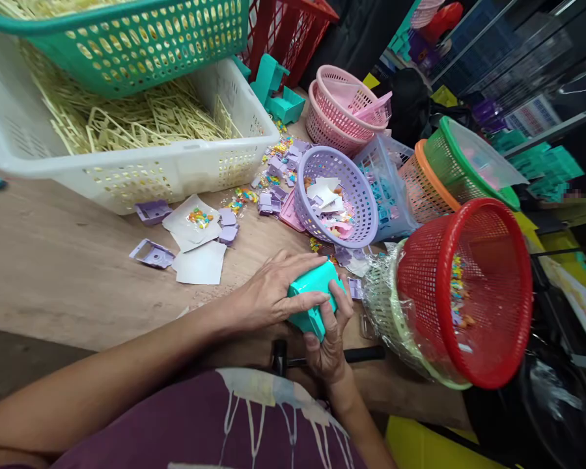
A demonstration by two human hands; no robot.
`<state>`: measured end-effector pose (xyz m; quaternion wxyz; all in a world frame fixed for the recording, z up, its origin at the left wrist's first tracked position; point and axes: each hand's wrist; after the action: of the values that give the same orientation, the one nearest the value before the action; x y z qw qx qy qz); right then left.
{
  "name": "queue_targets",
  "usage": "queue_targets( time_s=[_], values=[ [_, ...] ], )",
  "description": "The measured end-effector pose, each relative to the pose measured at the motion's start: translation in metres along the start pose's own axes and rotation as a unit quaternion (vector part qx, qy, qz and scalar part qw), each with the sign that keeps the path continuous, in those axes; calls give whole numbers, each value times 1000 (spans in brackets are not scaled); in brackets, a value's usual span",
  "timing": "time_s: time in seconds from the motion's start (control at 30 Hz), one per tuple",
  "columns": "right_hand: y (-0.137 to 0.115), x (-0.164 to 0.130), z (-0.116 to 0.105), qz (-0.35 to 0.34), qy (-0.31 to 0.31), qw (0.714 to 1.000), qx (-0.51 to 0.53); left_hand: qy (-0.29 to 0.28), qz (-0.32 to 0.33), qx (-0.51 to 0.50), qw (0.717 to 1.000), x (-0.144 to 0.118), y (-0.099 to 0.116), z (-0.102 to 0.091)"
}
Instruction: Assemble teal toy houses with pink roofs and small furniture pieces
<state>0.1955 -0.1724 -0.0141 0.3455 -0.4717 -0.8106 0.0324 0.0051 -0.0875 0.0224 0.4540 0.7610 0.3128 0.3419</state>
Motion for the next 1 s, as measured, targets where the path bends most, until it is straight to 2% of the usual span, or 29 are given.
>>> queue_targets(
  time_s=[0.27,0.43,0.7,0.8,0.87,0.93,1.0],
  values=[
    [0,5,-4,-5,-29,1000,2,24,-37,-43,998,2,-3,6],
    [-5,10,-7,17,-61,998,0,66,-69,-68,993,2,-2,8],
    [-10,18,-6,23,-78,997,-10,96,-68,-88,989,1,-6,11],
    [-11,14,-2,31,-15,999,16,54,-66,-104,991,0,-9,6],
    [-14,11,0,80,32,996,32,-1,-43,-107,993,0,-12,1],
    [-17,10,1,143,37,988,40,-43,-15,-87,995,0,-17,-4],
    [-19,9,1,168,14,984,54,-63,-8,-80,995,0,-21,-6]
  ],
)
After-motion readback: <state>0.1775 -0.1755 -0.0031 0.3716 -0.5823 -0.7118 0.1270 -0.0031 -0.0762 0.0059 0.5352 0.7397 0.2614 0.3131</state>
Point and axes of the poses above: each hand's wrist, its own x-axis towards the middle knuckle, its own z-axis out of the palm, y = z × x, and after that the axes turned 2 degrees about -z, right-handed
